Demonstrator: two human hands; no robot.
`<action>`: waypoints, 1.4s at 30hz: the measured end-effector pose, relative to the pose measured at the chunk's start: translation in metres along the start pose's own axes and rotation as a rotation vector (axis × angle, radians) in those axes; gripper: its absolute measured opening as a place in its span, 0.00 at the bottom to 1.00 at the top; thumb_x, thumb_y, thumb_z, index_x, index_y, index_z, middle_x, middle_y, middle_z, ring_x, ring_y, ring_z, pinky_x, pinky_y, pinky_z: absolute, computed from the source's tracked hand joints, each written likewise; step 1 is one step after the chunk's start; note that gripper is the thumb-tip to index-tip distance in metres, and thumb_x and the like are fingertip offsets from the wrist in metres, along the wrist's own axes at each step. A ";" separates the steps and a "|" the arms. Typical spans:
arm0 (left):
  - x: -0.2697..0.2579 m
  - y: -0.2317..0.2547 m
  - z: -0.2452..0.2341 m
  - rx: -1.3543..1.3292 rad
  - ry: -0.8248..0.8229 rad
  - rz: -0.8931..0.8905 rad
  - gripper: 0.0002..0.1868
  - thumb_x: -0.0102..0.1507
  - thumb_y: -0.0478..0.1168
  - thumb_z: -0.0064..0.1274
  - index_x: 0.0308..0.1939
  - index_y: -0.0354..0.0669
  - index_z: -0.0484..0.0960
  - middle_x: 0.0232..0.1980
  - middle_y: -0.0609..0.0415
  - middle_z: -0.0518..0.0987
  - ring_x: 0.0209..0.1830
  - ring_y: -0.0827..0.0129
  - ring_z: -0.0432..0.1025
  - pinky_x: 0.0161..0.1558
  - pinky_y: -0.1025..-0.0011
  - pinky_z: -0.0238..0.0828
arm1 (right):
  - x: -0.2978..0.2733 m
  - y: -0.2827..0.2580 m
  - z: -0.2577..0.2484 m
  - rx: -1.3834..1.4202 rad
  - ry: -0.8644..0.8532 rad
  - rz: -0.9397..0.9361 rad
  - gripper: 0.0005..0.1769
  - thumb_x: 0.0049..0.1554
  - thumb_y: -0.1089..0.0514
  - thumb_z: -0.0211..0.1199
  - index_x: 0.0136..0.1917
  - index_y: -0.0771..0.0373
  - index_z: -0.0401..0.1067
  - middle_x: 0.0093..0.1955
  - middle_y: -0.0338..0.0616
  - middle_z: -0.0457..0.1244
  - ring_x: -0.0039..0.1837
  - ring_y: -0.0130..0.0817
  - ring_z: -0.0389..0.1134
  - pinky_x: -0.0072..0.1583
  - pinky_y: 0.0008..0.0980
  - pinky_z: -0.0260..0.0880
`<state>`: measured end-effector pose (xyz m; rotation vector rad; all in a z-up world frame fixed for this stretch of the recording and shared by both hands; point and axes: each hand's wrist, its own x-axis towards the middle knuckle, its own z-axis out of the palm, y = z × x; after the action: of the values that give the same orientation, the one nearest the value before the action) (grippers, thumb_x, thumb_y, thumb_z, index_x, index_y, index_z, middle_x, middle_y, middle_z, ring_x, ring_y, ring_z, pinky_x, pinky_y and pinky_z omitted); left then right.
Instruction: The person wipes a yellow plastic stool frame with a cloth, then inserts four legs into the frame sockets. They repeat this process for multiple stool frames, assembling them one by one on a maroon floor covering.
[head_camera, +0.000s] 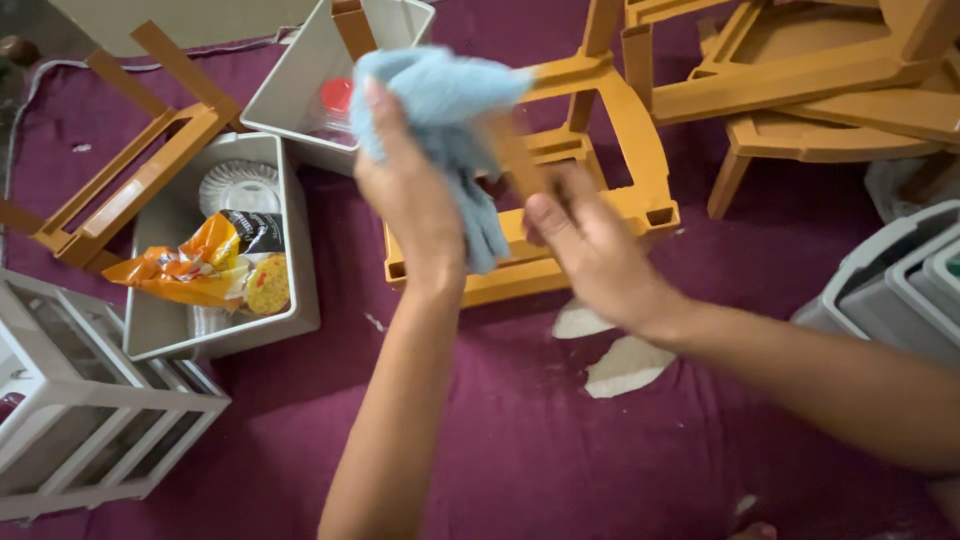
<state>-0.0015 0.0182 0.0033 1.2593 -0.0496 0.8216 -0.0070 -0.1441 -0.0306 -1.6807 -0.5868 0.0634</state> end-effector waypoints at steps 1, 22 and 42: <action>-0.003 0.006 0.001 -0.151 -0.023 -0.064 0.24 0.76 0.52 0.43 0.50 0.30 0.79 0.39 0.49 0.81 0.37 0.65 0.75 0.40 0.66 0.72 | 0.005 -0.005 -0.005 -0.015 0.050 0.022 0.20 0.67 0.50 0.56 0.63 0.66 0.58 0.48 0.41 0.65 0.52 0.29 0.70 0.54 0.29 0.73; -0.053 -0.032 0.026 -0.244 -0.029 -0.403 0.19 0.68 0.45 0.42 0.61 0.41 0.67 0.51 0.59 0.74 0.51 0.76 0.72 0.52 0.77 0.73 | 0.020 -0.009 0.013 -0.083 0.174 -0.233 0.24 0.74 0.40 0.51 0.64 0.64 0.60 0.53 0.44 0.58 0.55 0.28 0.62 0.61 0.33 0.67; -0.057 -0.087 -0.007 -1.233 -0.317 -1.070 0.23 0.72 0.51 0.41 0.59 0.35 0.75 0.54 0.44 0.78 0.56 0.57 0.75 0.62 0.59 0.75 | 0.019 0.002 -0.016 0.499 -0.293 -0.108 0.19 0.69 0.40 0.55 0.44 0.55 0.67 0.45 0.42 0.69 0.79 0.45 0.61 0.82 0.50 0.52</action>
<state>0.0043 -0.0116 -0.0960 0.0980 -0.1021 -0.3796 0.0160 -0.1507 -0.0243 -1.1589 -0.8052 0.3548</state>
